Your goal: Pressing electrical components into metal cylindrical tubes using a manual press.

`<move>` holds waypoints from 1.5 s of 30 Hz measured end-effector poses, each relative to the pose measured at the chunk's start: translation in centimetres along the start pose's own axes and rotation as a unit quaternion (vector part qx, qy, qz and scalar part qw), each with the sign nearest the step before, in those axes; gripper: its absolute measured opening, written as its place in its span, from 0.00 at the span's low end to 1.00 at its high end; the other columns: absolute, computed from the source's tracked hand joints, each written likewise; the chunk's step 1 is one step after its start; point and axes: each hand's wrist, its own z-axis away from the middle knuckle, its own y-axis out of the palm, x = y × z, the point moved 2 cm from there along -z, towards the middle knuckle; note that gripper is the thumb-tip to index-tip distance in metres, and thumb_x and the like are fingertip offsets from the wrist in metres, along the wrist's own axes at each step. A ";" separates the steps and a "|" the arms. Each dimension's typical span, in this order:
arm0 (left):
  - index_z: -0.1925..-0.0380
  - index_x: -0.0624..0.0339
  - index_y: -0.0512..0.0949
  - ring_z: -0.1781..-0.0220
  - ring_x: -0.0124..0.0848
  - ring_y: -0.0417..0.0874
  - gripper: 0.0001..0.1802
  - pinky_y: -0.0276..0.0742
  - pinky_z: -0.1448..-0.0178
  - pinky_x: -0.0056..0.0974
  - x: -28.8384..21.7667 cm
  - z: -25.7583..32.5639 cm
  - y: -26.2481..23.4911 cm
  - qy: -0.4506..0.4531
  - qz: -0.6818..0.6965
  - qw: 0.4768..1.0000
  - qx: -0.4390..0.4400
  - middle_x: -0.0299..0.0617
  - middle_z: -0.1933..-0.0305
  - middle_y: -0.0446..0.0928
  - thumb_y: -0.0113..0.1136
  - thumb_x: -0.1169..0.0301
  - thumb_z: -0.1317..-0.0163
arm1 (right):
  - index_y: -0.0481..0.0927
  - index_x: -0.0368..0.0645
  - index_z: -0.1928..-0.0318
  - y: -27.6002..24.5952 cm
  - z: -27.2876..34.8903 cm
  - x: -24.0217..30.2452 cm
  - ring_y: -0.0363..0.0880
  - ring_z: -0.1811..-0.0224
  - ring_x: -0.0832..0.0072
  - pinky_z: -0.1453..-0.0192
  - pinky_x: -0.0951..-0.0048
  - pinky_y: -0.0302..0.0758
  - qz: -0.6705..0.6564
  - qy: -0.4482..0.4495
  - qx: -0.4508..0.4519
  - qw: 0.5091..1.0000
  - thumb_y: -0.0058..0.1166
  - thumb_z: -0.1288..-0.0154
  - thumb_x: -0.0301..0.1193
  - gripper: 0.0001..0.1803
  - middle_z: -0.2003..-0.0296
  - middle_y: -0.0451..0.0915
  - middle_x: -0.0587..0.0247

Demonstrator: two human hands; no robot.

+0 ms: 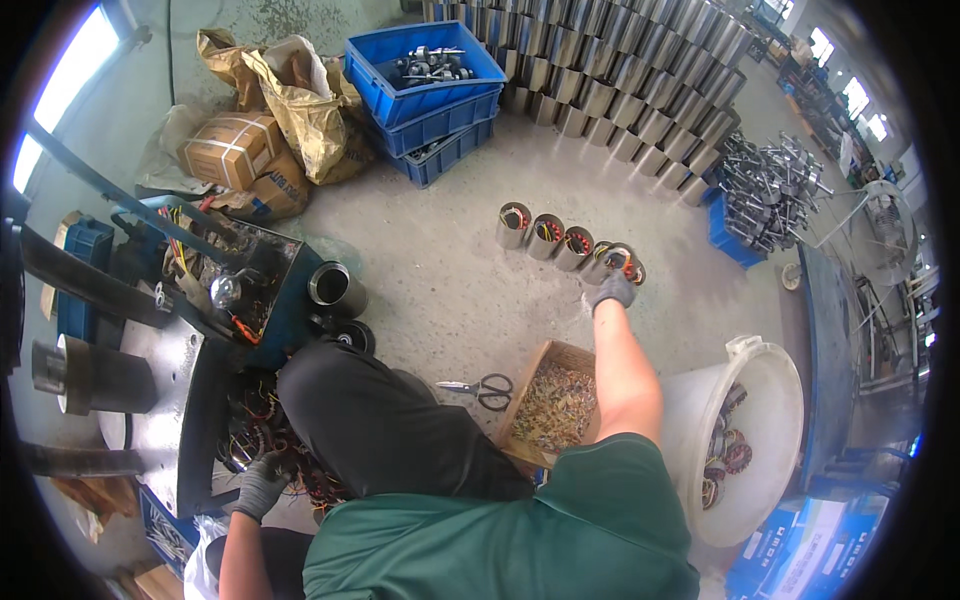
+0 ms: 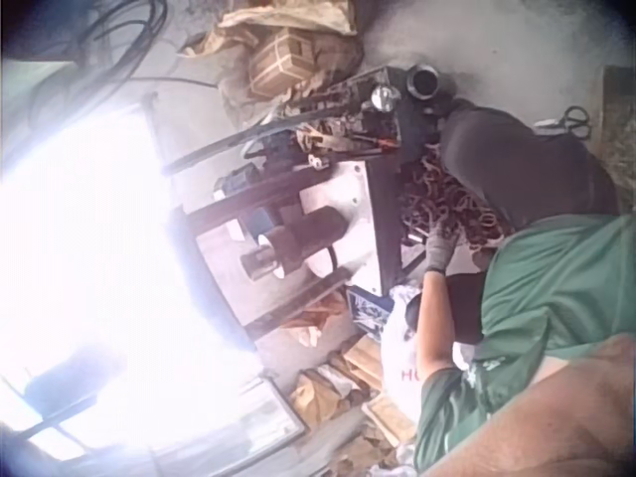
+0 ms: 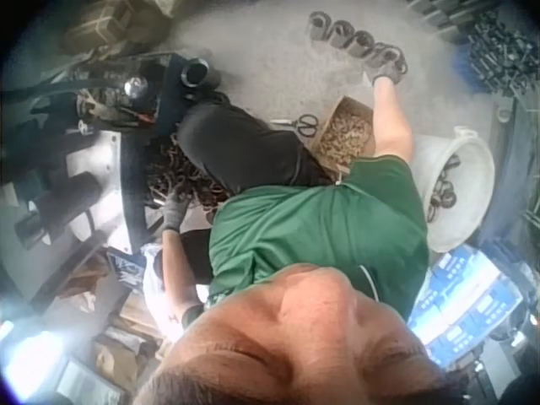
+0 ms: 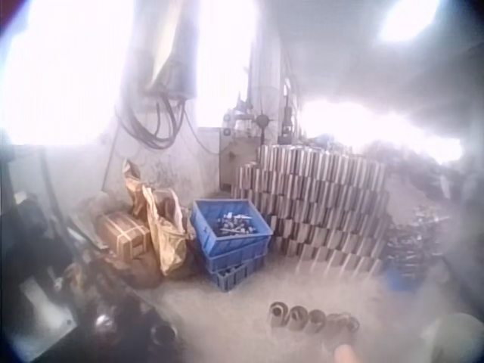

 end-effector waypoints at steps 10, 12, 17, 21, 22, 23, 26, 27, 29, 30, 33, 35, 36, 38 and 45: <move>0.34 0.67 0.75 0.38 0.40 0.87 0.30 0.83 0.35 0.41 -1.6 1.1 -0.7 -0.026 -0.101 0.994 0.039 0.52 0.42 0.84 0.67 0.79 0.38 | 0.85 0.38 0.64 0.7 -7.2 3.2 0.83 0.79 0.71 0.75 0.68 0.76 0.123 0.031 0.028 0.992 0.66 0.32 0.41 0.16 0.74 0.86 0.61; 0.42 0.59 0.82 0.42 0.55 0.85 0.27 0.82 0.37 0.52 -5.8 1.1 -2.2 -0.046 -0.133 0.990 0.018 0.56 0.44 0.84 0.75 0.66 0.42 | 0.85 0.46 0.66 1.3 -7.3 2.7 0.81 0.81 0.73 0.77 0.69 0.76 0.112 0.043 0.032 0.992 0.63 0.26 0.44 0.16 0.76 0.85 0.65; 0.44 0.55 0.84 0.46 0.56 0.87 0.23 0.83 0.41 0.54 -6.6 1.7 -2.9 -0.032 -0.098 0.995 -0.017 0.56 0.48 0.86 0.73 0.63 0.39 | 0.87 0.33 0.48 2.5 -3.7 1.7 0.89 0.59 0.68 0.54 0.60 0.84 0.200 -0.058 0.059 0.976 0.66 0.30 0.52 0.31 0.58 0.91 0.57; 0.37 0.55 0.81 0.50 0.56 0.88 0.28 0.83 0.46 0.55 -7.9 -0.3 -3.2 -0.014 -0.103 0.994 -0.014 0.59 0.52 0.86 0.70 0.59 0.36 | 0.78 0.49 0.60 1.1 0.6 -1.2 0.71 0.81 0.77 0.80 0.70 0.66 0.096 0.021 0.213 0.972 0.58 0.27 0.33 0.04 0.76 0.75 0.69; 0.36 0.54 0.80 0.50 0.55 0.88 0.28 0.83 0.45 0.54 -7.3 1.0 -3.7 -0.008 -0.121 0.992 -0.032 0.56 0.53 0.87 0.69 0.60 0.36 | 0.78 0.50 0.60 2.3 5.8 -3.8 0.69 0.81 0.79 0.81 0.72 0.64 0.124 0.043 0.283 0.950 0.58 0.26 0.32 0.03 0.77 0.73 0.70; 0.38 0.56 0.81 0.45 0.54 0.87 0.27 0.82 0.40 0.53 -7.3 1.6 -4.2 -0.053 -0.081 0.995 -0.008 0.57 0.47 0.85 0.70 0.59 0.34 | 0.78 0.51 0.59 3.6 11.0 -4.7 0.67 0.82 0.81 0.81 0.74 0.61 0.149 0.057 0.348 0.924 0.58 0.26 0.31 0.02 0.78 0.72 0.72; 0.36 0.51 0.80 0.43 0.54 0.86 0.27 0.81 0.37 0.52 -6.7 1.5 -4.5 -0.093 -0.094 0.991 -0.015 0.58 0.43 0.84 0.68 0.57 0.34 | 0.80 0.52 0.59 7.3 24.6 -1.1 0.67 0.81 0.83 0.81 0.77 0.62 0.232 0.012 0.432 0.872 0.59 0.23 0.33 0.04 0.78 0.72 0.73; 0.35 0.50 0.80 0.43 0.54 0.86 0.28 0.81 0.36 0.52 -6.7 1.3 -4.6 -0.109 -0.095 0.989 -0.013 0.58 0.42 0.83 0.68 0.56 0.34 | 0.82 0.50 0.55 8.7 29.7 1.4 0.69 0.79 0.83 0.78 0.77 0.65 0.211 -0.071 0.501 0.836 0.61 0.23 0.32 0.02 0.75 0.75 0.74; 0.35 0.49 0.80 0.42 0.54 0.86 0.28 0.81 0.35 0.52 -5.2 1.0 -4.6 -0.137 -0.111 0.984 -0.027 0.58 0.42 0.84 0.68 0.55 0.34 | 0.84 0.47 0.48 9.9 40.3 6.9 0.72 0.75 0.84 0.72 0.78 0.70 0.152 -0.208 0.614 0.746 0.62 0.23 0.29 0.07 0.70 0.79 0.74; 0.35 0.49 0.80 0.42 0.54 0.86 0.29 0.81 0.35 0.52 -4.3 0.8 -4.6 -0.152 -0.133 0.979 -0.029 0.57 0.42 0.84 0.67 0.53 0.35 | 0.85 0.45 0.44 9.7 45.5 9.5 0.73 0.73 0.85 0.69 0.79 0.72 0.118 -0.259 0.661 0.694 0.62 0.23 0.27 0.10 0.68 0.80 0.73; 0.33 0.50 0.79 0.41 0.54 0.85 0.32 0.80 0.34 0.52 -2.6 -0.3 -5.4 -0.158 -0.105 0.980 -0.052 0.57 0.41 0.84 0.66 0.52 0.35 | 0.84 0.41 0.45 7.6 59.6 17.1 0.84 0.64 0.76 0.61 0.72 0.79 0.033 -0.482 0.734 0.478 0.66 0.30 0.20 0.14 0.64 0.85 0.64; 0.31 0.50 0.77 0.39 0.54 0.85 0.33 0.80 0.34 0.51 0.3 -0.7 -4.6 -0.171 -0.118 0.977 -0.053 0.57 0.39 0.84 0.65 0.54 0.35 | 0.84 0.39 0.50 7.1 69.0 20.2 0.87 0.63 0.58 0.59 0.64 0.83 -0.016 -0.546 0.780 0.305 0.67 0.38 0.15 0.17 0.60 0.86 0.52; 0.31 0.51 0.76 0.37 0.54 0.84 0.33 0.79 0.33 0.51 0.8 -0.9 -4.6 -0.174 -0.071 0.978 -0.087 0.58 0.38 0.84 0.65 0.54 0.35 | 0.83 0.40 0.50 7.1 72.4 20.1 0.87 0.62 0.53 0.59 0.61 0.84 -0.036 -0.532 0.808 0.250 0.65 0.38 0.15 0.16 0.59 0.86 0.51; 0.30 0.54 0.75 0.34 0.55 0.82 0.33 0.78 0.31 0.49 0.0 -1.9 -4.6 -0.167 0.010 0.980 -0.109 0.60 0.36 0.82 0.63 0.53 0.32 | 0.82 0.40 0.50 7.2 77.7 18.7 0.87 0.61 0.50 0.58 0.59 0.84 -0.052 -0.519 0.822 0.229 0.62 0.35 0.18 0.13 0.58 0.85 0.49; 0.32 0.60 0.74 0.33 0.53 0.82 0.30 0.78 0.30 0.48 5.9 -6.2 -0.3 -0.157 0.138 0.957 -0.199 0.59 0.34 0.80 0.59 0.53 0.26 | 0.82 0.38 0.54 7.7 85.5 6.8 0.86 0.54 0.51 0.47 0.58 0.83 0.004 -0.401 0.889 0.220 0.62 0.35 0.22 0.09 0.57 0.84 0.49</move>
